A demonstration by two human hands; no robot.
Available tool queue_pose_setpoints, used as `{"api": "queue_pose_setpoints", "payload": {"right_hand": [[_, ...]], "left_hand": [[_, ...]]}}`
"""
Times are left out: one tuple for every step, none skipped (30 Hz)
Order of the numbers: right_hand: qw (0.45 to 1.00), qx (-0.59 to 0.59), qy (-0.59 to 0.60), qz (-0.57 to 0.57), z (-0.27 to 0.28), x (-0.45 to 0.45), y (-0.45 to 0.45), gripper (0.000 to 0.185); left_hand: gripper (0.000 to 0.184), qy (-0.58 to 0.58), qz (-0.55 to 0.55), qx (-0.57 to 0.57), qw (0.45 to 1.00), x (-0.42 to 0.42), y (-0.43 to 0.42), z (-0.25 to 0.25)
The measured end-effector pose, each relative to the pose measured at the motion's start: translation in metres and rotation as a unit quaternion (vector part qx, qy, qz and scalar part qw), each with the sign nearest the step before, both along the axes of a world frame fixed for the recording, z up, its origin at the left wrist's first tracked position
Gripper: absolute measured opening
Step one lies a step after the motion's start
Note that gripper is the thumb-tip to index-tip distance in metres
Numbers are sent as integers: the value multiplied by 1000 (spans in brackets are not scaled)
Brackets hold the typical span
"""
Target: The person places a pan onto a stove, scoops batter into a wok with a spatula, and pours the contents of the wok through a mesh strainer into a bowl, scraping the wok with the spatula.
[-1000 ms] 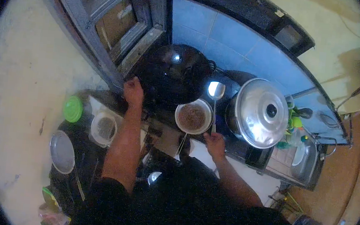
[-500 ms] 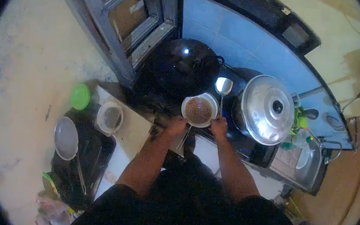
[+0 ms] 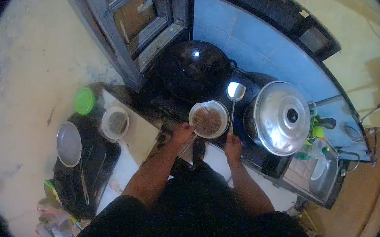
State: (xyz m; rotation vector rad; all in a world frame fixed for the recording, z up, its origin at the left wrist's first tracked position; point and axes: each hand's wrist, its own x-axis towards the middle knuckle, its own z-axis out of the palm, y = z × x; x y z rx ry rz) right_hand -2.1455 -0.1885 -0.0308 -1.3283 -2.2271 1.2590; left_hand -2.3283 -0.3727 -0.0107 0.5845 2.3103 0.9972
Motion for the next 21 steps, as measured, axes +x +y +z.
{"api": "queue_pose_setpoints", "payload": {"right_hand": [[996,90,-10,23,12,19,0,31],[983,179,-19,48,31,30,-1,33],[989,114,-86,32,50,29,-1,37],[983,161,-67,62,49,26,4,40],[973,208,-46,93,46,21,11,44],[959,254,-26,123,44,17,16,48],[966,225,-49,120,43,13,19,52],[971,195,-71,116,42,6,22,56],[976,164,-91,109,49,-4,22,61],[980,97,-140,104,56,-12,22,61],[977,29,-188,98,90,-25,18,62],[967,-38,-234,93,108,-29,14,63],[976,-6,-201,88,97,-27,14,64],[982,27,-169,83,81,-24,14,64],[986,61,-136,79,79,-23,12,64],[989,72,-110,66,78,-20,11,63],[992,81,-84,54,90,-19,6,62],[993,91,-57,43,99,-18,1,61],[989,132,-23,57,96,-15,-1,61],[982,173,12,71,92,-10,-4,61],[972,213,47,84,90,-6,-7,62]], "left_hand": [[39,0,-4,-10,1000,1,-1,-1],[39,0,-8,-20,1000,2,-1,4],[41,-65,33,-41,996,1,4,28],[42,-130,74,-61,987,0,6,43],[45,-73,31,-67,995,-1,4,33],[47,-17,-12,-72,997,-2,1,22],[50,-20,-15,-89,996,-2,-1,12],[52,-22,-19,-106,994,-1,-2,12],[55,-83,16,-133,988,-2,3,33],[57,-142,50,-160,976,-2,5,56],[59,-136,40,-165,976,-1,2,67],[61,-130,31,-169,977,0,1,75],[63,-124,22,-171,977,0,0,84],[63,-121,9,-155,980,-1,-3,89],[64,-117,-4,-139,983,-1,-9,93],[65,-115,-15,-122,986,-1,-17,97],[61,-101,-12,-105,989,0,-27,99],[58,-86,-8,-88,992,2,-41,99],[54,-69,-4,-70,995,3,-54,100],[53,-67,12,-44,997,9,-68,114],[52,-65,27,-19,997,18,-84,140]]}}
